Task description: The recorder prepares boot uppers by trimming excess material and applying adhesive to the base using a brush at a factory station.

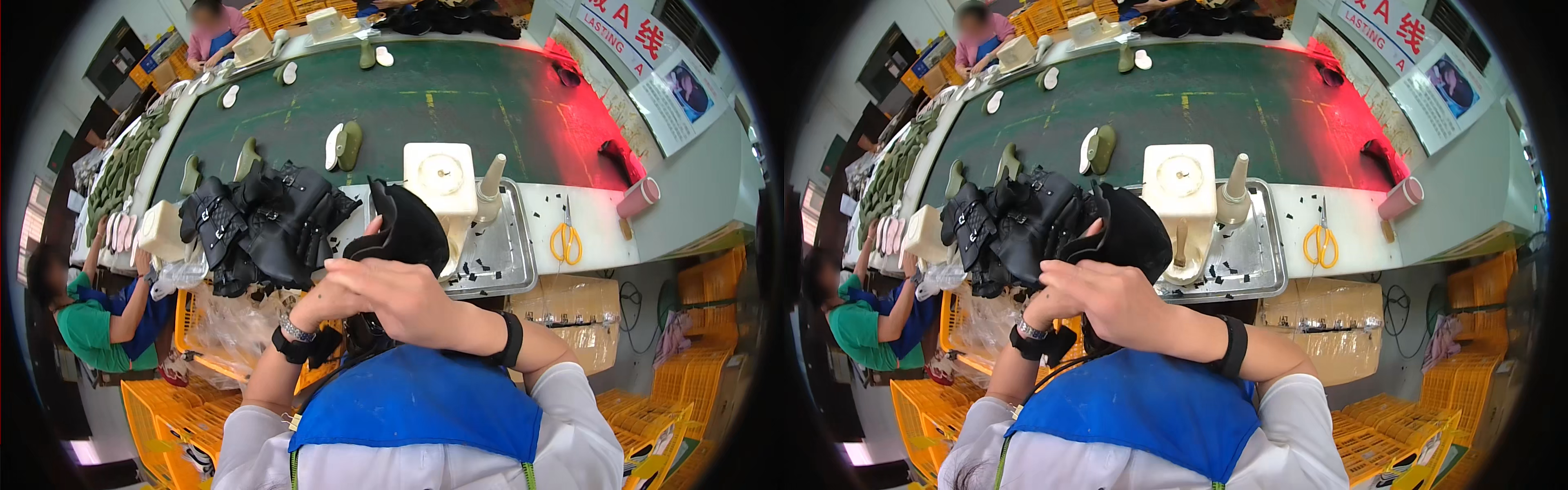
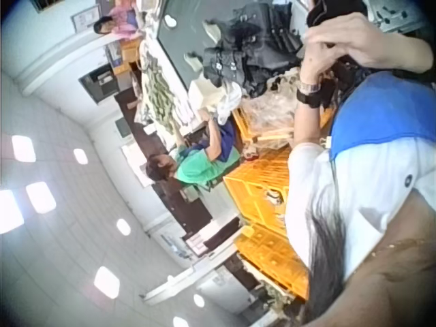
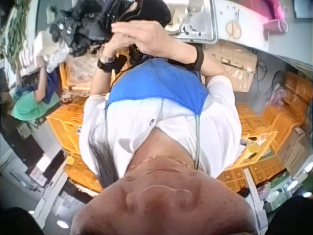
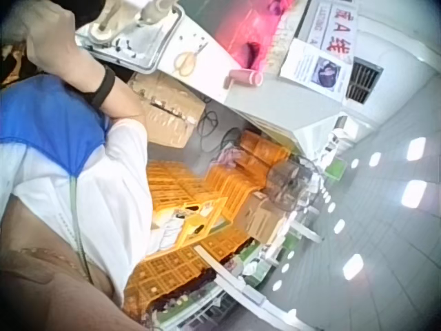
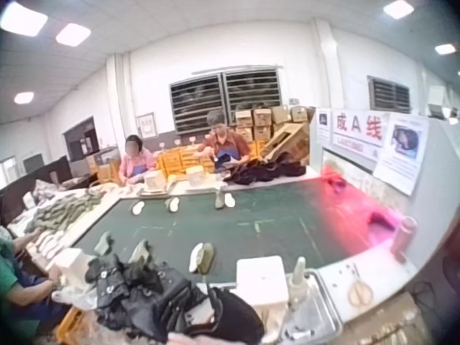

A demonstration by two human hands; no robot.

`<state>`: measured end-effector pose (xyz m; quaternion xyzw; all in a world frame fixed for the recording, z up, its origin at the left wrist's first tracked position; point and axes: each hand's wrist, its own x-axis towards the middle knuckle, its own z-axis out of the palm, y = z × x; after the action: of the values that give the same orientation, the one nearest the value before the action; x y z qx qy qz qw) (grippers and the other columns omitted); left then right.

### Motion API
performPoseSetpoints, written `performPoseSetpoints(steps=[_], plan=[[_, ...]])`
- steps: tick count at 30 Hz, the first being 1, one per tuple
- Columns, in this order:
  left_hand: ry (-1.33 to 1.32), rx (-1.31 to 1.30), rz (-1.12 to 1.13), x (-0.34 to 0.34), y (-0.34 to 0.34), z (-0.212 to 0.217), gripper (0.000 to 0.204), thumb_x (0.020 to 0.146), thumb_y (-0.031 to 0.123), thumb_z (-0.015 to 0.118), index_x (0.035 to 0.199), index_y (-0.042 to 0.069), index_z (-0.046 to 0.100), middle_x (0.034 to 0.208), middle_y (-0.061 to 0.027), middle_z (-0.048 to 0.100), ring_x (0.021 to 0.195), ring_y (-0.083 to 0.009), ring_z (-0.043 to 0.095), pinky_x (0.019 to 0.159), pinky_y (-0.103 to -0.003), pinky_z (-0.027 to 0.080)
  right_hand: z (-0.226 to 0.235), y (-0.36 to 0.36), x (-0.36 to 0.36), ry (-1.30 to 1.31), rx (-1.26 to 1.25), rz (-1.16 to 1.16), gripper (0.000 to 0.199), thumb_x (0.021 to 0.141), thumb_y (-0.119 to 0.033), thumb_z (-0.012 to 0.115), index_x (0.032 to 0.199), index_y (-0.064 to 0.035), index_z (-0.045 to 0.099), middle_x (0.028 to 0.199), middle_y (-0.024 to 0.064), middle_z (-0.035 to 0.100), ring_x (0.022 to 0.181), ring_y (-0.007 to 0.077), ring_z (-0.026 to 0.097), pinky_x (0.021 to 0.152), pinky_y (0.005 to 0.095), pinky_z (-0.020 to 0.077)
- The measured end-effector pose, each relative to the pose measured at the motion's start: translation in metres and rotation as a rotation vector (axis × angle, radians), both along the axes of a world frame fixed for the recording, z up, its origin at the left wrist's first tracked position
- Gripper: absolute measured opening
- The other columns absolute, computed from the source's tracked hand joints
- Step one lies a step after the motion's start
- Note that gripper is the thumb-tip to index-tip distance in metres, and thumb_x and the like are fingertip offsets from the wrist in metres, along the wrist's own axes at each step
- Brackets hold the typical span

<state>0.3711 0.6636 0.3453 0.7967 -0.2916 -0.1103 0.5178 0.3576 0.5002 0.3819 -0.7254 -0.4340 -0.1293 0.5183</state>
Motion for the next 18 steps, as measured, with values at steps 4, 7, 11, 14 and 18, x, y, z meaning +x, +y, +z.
performPoseSetpoints(steps=[4, 7, 11, 14, 18], plan=[[0.239, -0.296, 0.28, 0.003, 0.005, -0.021, 0.087, 0.062, 0.034, 0.078, 0.126, 0.002, 0.029, 0.114, -0.0077, 0.047, 0.105, -0.017, 0.048, 0.089, -0.03, 0.041, 0.007, 0.004, 0.015, 0.179, 0.113, -0.002, 0.041, 0.076, 0.007, 0.048, 0.116, -0.0009, 0.049, 0.121, 0.0168, 0.046, 0.099, 0.0221, 0.057, 0.079, 0.0298, 0.0473], [0.105, -0.418, 0.392, 0.011, 0.013, -0.017, 0.087, 0.057, 0.034, 0.081, 0.122, 0.003, 0.033, 0.112, -0.0067, 0.049, 0.102, -0.016, 0.05, 0.088, -0.03, 0.042, 0.009, 0.003, 0.011, 0.448, 0.32, 0.029, 0.037, 0.08, 0.004, 0.049, 0.116, -0.0013, 0.047, 0.121, 0.0123, 0.046, 0.096, 0.017, 0.056, 0.082, 0.0269, 0.0453], [0.097, -0.342, 0.368, 0.035, 0.057, -0.012, 0.058, 0.075, 0.028, 0.069, 0.118, 0.0, 0.041, 0.115, -0.0087, 0.051, 0.102, -0.0185, 0.052, 0.087, -0.03, 0.044, 0.002, -0.031, 0.029, 0.347, 0.317, -0.251, 0.027, 0.081, -0.003, 0.053, 0.108, -0.0001, 0.054, 0.098, 0.0113, 0.06, 0.085, 0.0144, 0.059, 0.077, 0.0254, 0.0469], [0.564, -0.425, 0.303, 0.037, 0.092, -0.015, 0.041, 0.084, 0.021, 0.055, 0.118, 0.001, 0.044, 0.113, -0.009, 0.052, 0.099, -0.0187, 0.053, 0.083, -0.032, 0.046, -0.038, -0.069, 0.042, 0.637, 0.432, -0.364, 0.024, 0.081, -0.006, 0.056, 0.104, 0.0011, 0.057, 0.091, 0.0088, 0.063, 0.08, 0.0131, 0.059, 0.073, 0.026, 0.0473], [1.158, -1.027, -0.677, 0.054, 0.101, -0.045, 0.061, 0.074, 0.016, 0.067, 0.126, 0.002, 0.038, 0.122, -0.0097, 0.047, 0.107, -0.0193, 0.047, 0.089, -0.033, 0.041, -0.105, -0.096, 0.047, 0.741, -0.19, -0.631, 0.034, 0.074, -0.019, 0.065, 0.101, 0.0005, 0.06, 0.084, 0.0083, 0.063, 0.074, 0.0157, 0.06, 0.068, 0.0276, 0.0475]])
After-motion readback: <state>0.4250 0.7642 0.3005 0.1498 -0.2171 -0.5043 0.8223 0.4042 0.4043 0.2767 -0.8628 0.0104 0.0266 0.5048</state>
